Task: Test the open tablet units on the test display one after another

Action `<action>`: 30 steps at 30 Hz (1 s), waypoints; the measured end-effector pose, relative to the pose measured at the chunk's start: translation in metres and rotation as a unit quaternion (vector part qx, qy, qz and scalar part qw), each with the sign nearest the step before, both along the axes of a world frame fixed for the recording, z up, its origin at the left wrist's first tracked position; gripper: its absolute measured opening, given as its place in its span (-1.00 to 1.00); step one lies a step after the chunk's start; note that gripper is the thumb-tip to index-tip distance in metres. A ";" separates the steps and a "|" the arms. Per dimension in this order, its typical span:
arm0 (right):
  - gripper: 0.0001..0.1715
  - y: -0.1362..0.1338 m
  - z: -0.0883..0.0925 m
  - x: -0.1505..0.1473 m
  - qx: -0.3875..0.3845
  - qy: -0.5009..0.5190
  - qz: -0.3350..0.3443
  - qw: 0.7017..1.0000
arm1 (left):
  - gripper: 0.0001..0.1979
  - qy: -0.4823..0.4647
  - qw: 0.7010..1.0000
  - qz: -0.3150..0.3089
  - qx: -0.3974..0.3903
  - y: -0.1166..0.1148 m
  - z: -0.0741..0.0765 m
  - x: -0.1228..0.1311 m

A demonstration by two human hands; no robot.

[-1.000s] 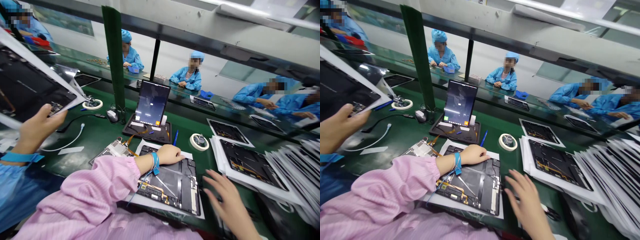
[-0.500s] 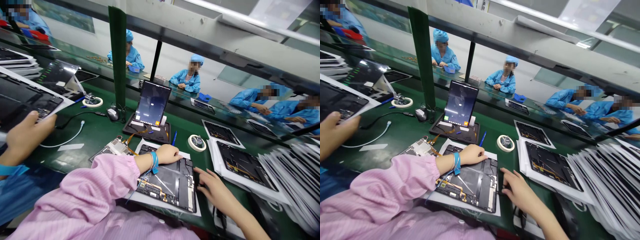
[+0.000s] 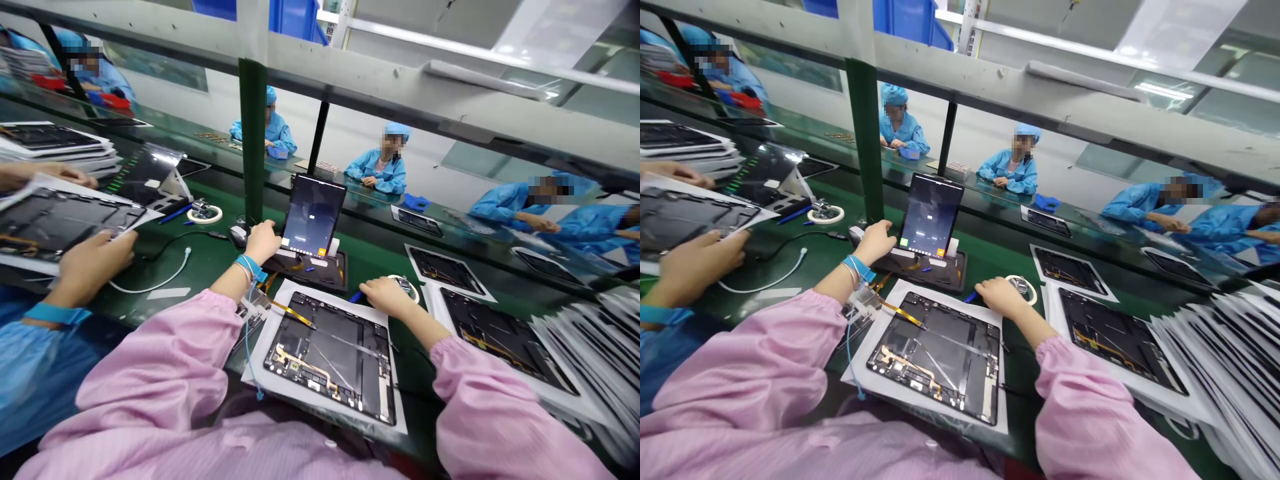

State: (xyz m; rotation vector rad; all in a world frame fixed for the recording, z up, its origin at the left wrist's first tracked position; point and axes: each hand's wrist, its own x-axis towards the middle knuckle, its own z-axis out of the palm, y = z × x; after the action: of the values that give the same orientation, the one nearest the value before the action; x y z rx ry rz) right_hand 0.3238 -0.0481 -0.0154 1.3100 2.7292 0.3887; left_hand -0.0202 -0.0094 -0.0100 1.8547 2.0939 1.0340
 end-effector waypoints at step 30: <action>-0.78 -0.147 -0.045 0.017 -0.141 0.610 -0.270 0.731 | -0.68 0.092 0.811 -0.489 -0.308 -0.078 0.002 0.063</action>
State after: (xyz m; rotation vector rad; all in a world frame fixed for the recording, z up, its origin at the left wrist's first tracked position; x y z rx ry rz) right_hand 0.3403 -0.1952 -0.0605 2.7596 2.5657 -1.3525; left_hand 0.0427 -0.0875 -0.0084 2.1968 0.9760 -0.0809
